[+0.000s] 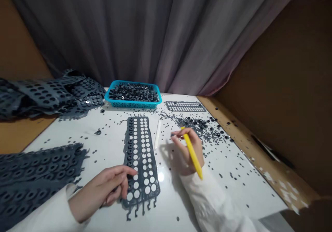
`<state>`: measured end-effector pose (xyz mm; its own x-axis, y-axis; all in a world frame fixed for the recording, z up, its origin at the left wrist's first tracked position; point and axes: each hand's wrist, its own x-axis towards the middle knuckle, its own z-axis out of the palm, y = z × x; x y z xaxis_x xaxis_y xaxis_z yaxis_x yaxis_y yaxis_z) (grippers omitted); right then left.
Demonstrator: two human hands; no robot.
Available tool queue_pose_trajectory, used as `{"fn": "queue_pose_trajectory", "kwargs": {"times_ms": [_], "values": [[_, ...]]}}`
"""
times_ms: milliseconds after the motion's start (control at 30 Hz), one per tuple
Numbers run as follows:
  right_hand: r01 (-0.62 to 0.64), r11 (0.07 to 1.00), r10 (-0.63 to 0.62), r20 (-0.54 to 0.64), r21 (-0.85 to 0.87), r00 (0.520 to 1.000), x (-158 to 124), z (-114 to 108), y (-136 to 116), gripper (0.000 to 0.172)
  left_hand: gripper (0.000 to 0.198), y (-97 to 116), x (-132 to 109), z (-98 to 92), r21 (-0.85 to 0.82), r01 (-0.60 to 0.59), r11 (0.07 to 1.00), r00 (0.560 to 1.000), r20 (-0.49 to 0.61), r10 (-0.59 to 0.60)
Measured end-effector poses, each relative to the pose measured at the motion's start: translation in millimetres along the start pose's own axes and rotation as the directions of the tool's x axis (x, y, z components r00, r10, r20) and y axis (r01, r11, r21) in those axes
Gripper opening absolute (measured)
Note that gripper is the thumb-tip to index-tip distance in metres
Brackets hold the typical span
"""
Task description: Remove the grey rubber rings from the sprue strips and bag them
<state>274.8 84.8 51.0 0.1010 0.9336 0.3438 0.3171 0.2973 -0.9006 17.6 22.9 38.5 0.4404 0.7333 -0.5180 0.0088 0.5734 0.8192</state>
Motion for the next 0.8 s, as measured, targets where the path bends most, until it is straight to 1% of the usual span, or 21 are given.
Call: {"fn": "queue_pose_trajectory", "kwargs": {"times_ms": [33,100,133,200,233,300,367,400,433,467,500,533,567,600,633,700,733,767,800], "values": [[0.004,0.996,-0.013,-0.101,-0.092,0.995,13.4,-16.8,10.9,0.021,0.052,-0.5,1.2,-0.8,0.003,-0.011,1.0,1.0,-0.023,0.011],[-0.056,0.958,-0.024,-0.275,-0.28,0.961,34.3,-48.8,34.7,0.027,0.049,-1.9,3.2,-3.6,0.049,-0.065,0.997,0.995,-0.068,0.069],[-0.098,0.931,-0.022,-0.322,-0.351,0.947,41.1,-62.0,46.0,0.03,0.046,-2.8,3.8,-5.5,0.086,-0.1,0.991,0.99,-0.089,0.107],[-0.162,0.908,0.005,-0.377,-0.385,0.926,48.3,-80.0,63.5,0.033,0.041,-4.9,4.1,-9.9,0.188,-0.147,0.971,0.978,-0.121,0.172],[-0.177,0.908,0.012,-0.399,-0.381,0.917,49.7,-84.6,68.4,0.034,0.039,-5.9,3.9,-11.9,0.255,-0.161,0.953,0.971,-0.132,0.2],[-0.184,0.916,0.006,-0.446,-0.357,0.895,50.2,-85.6,69.4,0.034,0.034,-6.9,2.8,-14.0,0.412,-0.184,0.892,0.955,-0.139,0.261],[-0.165,0.95,0.017,-0.485,-0.264,0.875,49.2,-76.4,60.5,0.035,0.029,-5.4,1.0,-12.4,0.57,-0.2,0.797,0.938,-0.123,0.323],[-0.15,0.973,0.05,-0.475,-0.173,0.878,47.7,-68.1,53.5,0.037,0.026,-3.7,-0.1,-10.2,0.639,-0.204,0.742,0.931,-0.106,0.348],[-0.133,0.99,0.098,-0.434,-0.053,0.896,45.0,-57.6,45.4,0.04,0.022,-1.4,-1.3,-7.4,0.697,-0.21,0.685,0.926,-0.083,0.368],[-0.13,0.988,0.15,-0.344,0.08,0.927,40.5,-45.1,36.7,0.042,0.017,1.0,-2.4,-4.5,0.746,-0.218,0.629,0.923,-0.052,0.382],[-0.137,0.97,0.181,-0.217,0.203,0.959,34.0,-31.2,27.9,0.044,0.013,3.4,-3.4,-1.7,0.782,-0.234,0.578,0.919,-0.017,0.395],[-0.161,0.943,0.19,-0.073,0.292,0.979,25.2,-16.9,19.1,0.043,0.01,5.4,-4.3,0.4,0.806,-0.255,0.534,0.914,0.021,0.405],[-0.203,0.919,0.19,0.07,0.338,0.979,14.3,-2.7,10.8,0.039,0.008,6.8,-4.9,1.8,0.821,-0.276,0.5,0.909,0.053,0.414],[-0.259,0.903,0.198,0.203,0.343,0.959,2.0,10.3,3.1,0.035,0.008,7.5,-5.4,2.3,0.831,-0.291,0.474,0.904,0.077,0.421],[-0.341,0.893,0.231,0.35,0.293,0.908,-11.2,21.8,-3.7,0.03,0.009,7.5,-5.6,2.1,0.84,-0.299,0.454,0.9,0.091,0.425],[-0.48,0.86,0.333,0.521,0.174,0.786,-36.4,38.8,-13.9,0.026,0.011,6.1,-5.8,0.5,0.856,-0.304,0.417,0.893,0.103,0.439],[-0.527,0.841,0.377,0.569,0.12,0.731,-46.8,44.6,-17.2,0.023,0.012,5.1,-5.7,-0.5,0.862,-0.307,0.402,0.888,0.109,0.446],[-0.55,0.831,0.409,0.583,0.08,0.702,-55.1,48.8,-19.5,0.02,0.012,4.3,-5.4,-1.4,0.866,-0.311,0.392,0.884,0.113,0.453],[-0.556,0.829,0.424,0.585,0.057,0.691,-61.1,51.8,-21.0,0.018,0.013,3.6,-5.0,-1.9,0.867,-0.314,0.387,0.882,0.114,0.458]]}}
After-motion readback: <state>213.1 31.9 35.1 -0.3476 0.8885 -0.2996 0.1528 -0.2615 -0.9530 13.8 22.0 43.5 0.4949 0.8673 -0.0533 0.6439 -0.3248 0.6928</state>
